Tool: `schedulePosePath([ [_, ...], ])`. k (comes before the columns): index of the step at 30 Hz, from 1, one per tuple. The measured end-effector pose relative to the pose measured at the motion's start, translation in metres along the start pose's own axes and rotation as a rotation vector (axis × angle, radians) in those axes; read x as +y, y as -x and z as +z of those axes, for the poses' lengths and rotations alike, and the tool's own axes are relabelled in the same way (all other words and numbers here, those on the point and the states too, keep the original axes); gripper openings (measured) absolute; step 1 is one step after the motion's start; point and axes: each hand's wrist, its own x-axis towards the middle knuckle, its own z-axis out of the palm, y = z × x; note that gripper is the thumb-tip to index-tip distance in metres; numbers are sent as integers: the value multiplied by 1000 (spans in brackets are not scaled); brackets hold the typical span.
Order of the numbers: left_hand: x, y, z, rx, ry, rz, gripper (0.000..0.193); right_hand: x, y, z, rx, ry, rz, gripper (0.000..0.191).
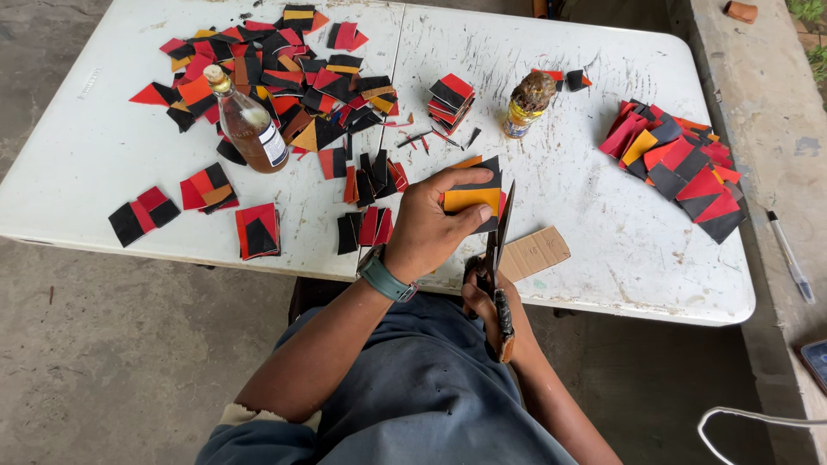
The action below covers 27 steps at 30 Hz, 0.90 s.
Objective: The person cuts small rectangular pieces of red, black, and yellow material using shears on a white table. They repeatedly pick up pieces, trim edges, and place the cut pieces into small stacks.
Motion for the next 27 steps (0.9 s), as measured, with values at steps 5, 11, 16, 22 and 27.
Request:
schedulePosePath([
  [5,8,2,6,15,-127,70,38,5,3,-3,17,-21,-1,26],
  [11,12,-2,19,-24,-158,45,37,5,11,-6,144,25,78,28],
  [16,10,-6,25,-71,-170,77,36,4,17,-13,169,44,59,27],
  [22,6,-9,31,-100,-186,97,37,4,24,-20,192,77,76,31],
  [27,5,-10,38,-97,-206,102,37,7,25,-13,297,50,181,35],
])
